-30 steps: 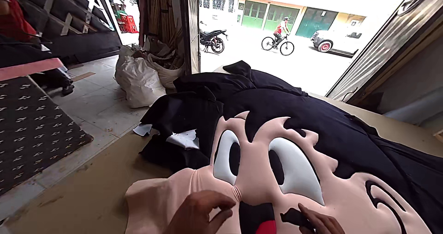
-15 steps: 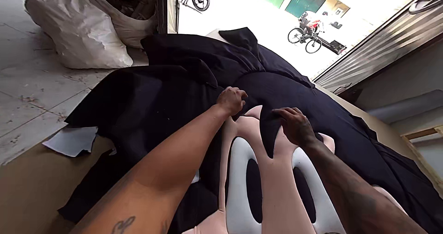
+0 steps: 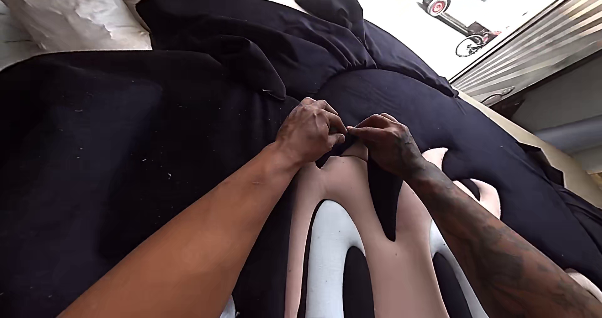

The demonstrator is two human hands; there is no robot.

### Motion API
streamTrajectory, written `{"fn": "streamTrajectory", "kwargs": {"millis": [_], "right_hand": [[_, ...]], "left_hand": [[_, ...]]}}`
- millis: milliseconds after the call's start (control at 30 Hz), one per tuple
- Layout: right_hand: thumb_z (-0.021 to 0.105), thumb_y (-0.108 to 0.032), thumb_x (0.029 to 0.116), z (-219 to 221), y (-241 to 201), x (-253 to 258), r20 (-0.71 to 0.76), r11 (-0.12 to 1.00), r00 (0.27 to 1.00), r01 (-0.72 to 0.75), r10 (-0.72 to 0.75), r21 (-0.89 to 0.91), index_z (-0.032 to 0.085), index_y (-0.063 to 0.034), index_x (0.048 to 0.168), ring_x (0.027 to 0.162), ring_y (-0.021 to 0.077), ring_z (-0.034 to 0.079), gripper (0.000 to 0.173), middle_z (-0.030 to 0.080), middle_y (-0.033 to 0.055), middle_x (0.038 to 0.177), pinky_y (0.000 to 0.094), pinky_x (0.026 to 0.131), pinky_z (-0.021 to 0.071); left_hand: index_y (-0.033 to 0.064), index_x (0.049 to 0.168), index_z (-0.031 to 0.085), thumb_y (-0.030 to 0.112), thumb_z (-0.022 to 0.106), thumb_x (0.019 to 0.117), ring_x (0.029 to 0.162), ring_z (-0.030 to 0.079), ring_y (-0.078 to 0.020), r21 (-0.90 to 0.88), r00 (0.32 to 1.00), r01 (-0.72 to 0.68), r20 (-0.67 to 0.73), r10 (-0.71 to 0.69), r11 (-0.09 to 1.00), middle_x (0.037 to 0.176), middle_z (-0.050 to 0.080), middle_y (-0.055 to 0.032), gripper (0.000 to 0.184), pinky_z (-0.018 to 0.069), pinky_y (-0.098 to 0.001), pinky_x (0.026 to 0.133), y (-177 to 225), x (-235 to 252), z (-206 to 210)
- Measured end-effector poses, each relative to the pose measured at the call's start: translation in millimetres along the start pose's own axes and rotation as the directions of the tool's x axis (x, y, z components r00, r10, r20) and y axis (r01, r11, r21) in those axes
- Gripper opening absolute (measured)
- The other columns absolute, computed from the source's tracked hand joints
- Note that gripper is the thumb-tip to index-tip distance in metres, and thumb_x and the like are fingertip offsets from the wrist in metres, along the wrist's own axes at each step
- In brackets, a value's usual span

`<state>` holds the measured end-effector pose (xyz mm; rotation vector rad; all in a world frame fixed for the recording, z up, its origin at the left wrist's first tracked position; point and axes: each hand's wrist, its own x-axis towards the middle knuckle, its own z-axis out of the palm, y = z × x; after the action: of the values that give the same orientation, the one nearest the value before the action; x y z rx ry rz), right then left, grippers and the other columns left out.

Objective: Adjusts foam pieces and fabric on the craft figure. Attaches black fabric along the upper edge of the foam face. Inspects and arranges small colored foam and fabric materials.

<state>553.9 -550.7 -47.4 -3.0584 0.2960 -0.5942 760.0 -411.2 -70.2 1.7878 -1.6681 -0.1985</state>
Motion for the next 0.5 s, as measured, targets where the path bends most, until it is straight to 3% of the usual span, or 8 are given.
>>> {"fn": "streamTrajectory", "kwargs": {"millis": [133,333,500], "right_hand": [[0.062,-0.012,0.0968,-5,1,7,0.038,0.999,0.999,0.035,-0.036,0.024,0.081,-0.0253,0.109,0.094,0.0146,0.067,0.026,0.074,-0.0024,0.099,0.0335,0.082,0.0559],[0.061,-0.01,0.0963,-6,4,15,0.121,0.996,0.989,0.084,-0.085,0.019,0.081,-0.0244,0.106,0.092,0.0144,0.068,0.026,0.075,-0.0043,0.098,0.0349,0.081,0.0559],[0.058,-0.008,0.0951,-4,2,15,0.11,0.994,0.988,0.11,-0.109,-0.011,0.081,-0.0232,0.106,0.089,0.0154,0.066,0.03,0.074,-0.0037,0.094,0.0338,0.077,0.0547]], "left_hand": [[0.0469,0.107,0.077,0.057,0.075,0.084,0.128,0.05,-0.0154,0.086,0.998,0.019,0.061,-0.025,0.996,0.132,0.062,0.011,0.025,0.0438,-0.0408,0.105,5,-1,2],[0.0456,0.106,0.078,0.056,0.076,0.084,0.13,0.049,-0.0166,0.126,0.994,0.04,0.098,-0.052,0.991,0.134,0.061,0.011,0.024,0.0431,-0.0411,0.106,8,1,1],[0.0451,0.106,0.079,0.054,0.076,0.0858,0.129,0.05,-0.0157,0.132,0.988,0.051,0.138,-0.069,0.99,0.135,0.061,0.0118,0.022,0.044,-0.0407,0.105,9,3,-1]]}}
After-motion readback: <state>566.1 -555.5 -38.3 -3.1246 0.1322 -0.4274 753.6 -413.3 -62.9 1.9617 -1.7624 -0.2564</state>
